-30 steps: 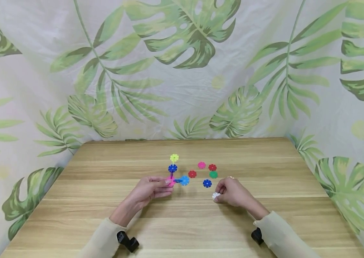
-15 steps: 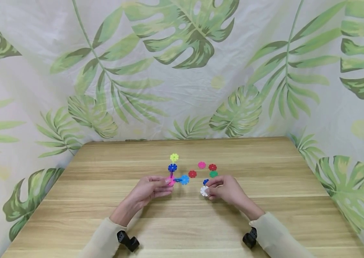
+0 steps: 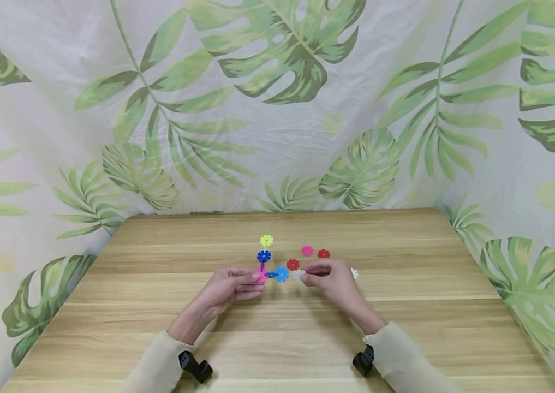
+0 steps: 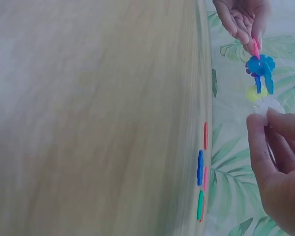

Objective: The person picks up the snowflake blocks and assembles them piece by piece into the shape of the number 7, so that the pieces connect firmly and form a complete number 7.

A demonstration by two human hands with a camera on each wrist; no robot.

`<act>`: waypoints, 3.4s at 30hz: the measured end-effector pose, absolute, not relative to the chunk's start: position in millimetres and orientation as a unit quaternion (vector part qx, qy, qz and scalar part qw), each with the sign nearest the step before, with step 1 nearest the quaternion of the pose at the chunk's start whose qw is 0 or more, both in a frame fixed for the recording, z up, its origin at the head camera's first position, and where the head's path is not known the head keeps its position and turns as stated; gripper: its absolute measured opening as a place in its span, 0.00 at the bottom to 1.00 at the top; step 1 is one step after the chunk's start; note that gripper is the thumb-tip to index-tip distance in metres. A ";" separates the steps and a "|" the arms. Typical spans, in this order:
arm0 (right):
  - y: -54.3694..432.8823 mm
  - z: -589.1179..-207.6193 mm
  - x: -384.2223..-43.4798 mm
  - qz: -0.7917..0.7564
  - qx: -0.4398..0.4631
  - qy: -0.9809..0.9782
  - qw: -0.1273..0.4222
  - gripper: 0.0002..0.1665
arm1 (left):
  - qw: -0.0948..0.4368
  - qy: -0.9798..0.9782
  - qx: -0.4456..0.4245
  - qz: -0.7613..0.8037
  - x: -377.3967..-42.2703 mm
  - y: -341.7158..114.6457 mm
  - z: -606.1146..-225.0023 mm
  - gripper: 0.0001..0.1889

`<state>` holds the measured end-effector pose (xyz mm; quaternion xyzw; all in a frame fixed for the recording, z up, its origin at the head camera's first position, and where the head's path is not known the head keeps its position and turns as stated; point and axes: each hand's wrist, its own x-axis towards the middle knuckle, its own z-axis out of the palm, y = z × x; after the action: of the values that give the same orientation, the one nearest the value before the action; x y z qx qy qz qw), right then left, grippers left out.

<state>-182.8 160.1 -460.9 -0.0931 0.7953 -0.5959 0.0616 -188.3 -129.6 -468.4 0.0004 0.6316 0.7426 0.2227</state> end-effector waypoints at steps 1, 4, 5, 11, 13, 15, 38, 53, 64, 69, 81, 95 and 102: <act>158.2 -461.1 -182.7 -0.591 -0.091 0.799 0.056 0.14 | 0.223 0.632 0.001 0.743 -188.1 -129.2 -468.6 0.18; 153.5 -461.8 -182.7 -0.579 -0.087 0.810 0.039 0.11 | 0.223 0.631 -0.002 0.743 -187.7 -128.2 -468.2 0.17; 152.3 -461.8 -182.8 -0.575 -0.088 0.813 0.033 0.11 | 0.223 0.631 -0.002 0.743 -187.8 -128.0 -468.2 0.17; 147.4 -461.7 -183.4 -0.556 -0.110 0.824 0.005 0.07 | 0.220 0.637 -0.008 0.739 -187.6 -126.8 -469.0 0.16; 146.7 -462.0 -182.9 -0.548 -0.116 0.829 -0.002 0.06 | 0.218 0.640 -0.009 0.737 -187.5 -126.1 -469.8 0.16; 145.8 -462.0 -182.1 -0.540 -0.119 0.833 -0.005 0.05 | 0.214 0.644 -0.011 0.734 -187.2 -125.2 -470.5 0.15; 129.8 -468.0 -179.1 -0.538 -0.083 0.839 0.014 0.03 | 0.158 0.683 -0.060 0.710 -183.1 -120.0 -457.2 0.11; 120.9 -462.8 -174.6 -0.547 -0.057 0.835 0.011 0.04 | 0.149 0.694 -0.063 0.702 -183.7 -121.1 -456.3 0.10; 121.3 -454.1 -179.7 -0.533 -0.066 0.843 -0.012 0.03 | 0.141 0.673 -0.040 0.725 -187.7 -121.6 -459.1 0.14; 123.9 -453.6 -180.4 -0.552 -0.059 0.831 -0.015 0.04 | 0.153 0.650 -0.024 0.744 -185.2 -113.7 -460.2 0.17; 109.8 -453.2 -178.2 -0.528 -0.117 0.837 -0.080 0.04 | 0.156 0.621 -0.025 0.768 -179.8 -87.2 -468.0 0.18; 179.4 -445.7 -202.4 -0.421 -0.160 0.893 0.013 0.17 | 0.144 0.619 -0.042 0.771 -183.0 -92.7 -472.3 0.17; 230.3 -449.5 -215.9 -0.322 -0.143 0.935 0.031 0.16 | 0.148 0.614 -0.044 0.774 -183.6 -98.5 -472.5 0.16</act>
<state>-215.9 230.3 -449.5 -0.1428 0.9354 -0.3219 0.0313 -183.6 -98.5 -472.5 -0.0438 0.6137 0.7744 0.1477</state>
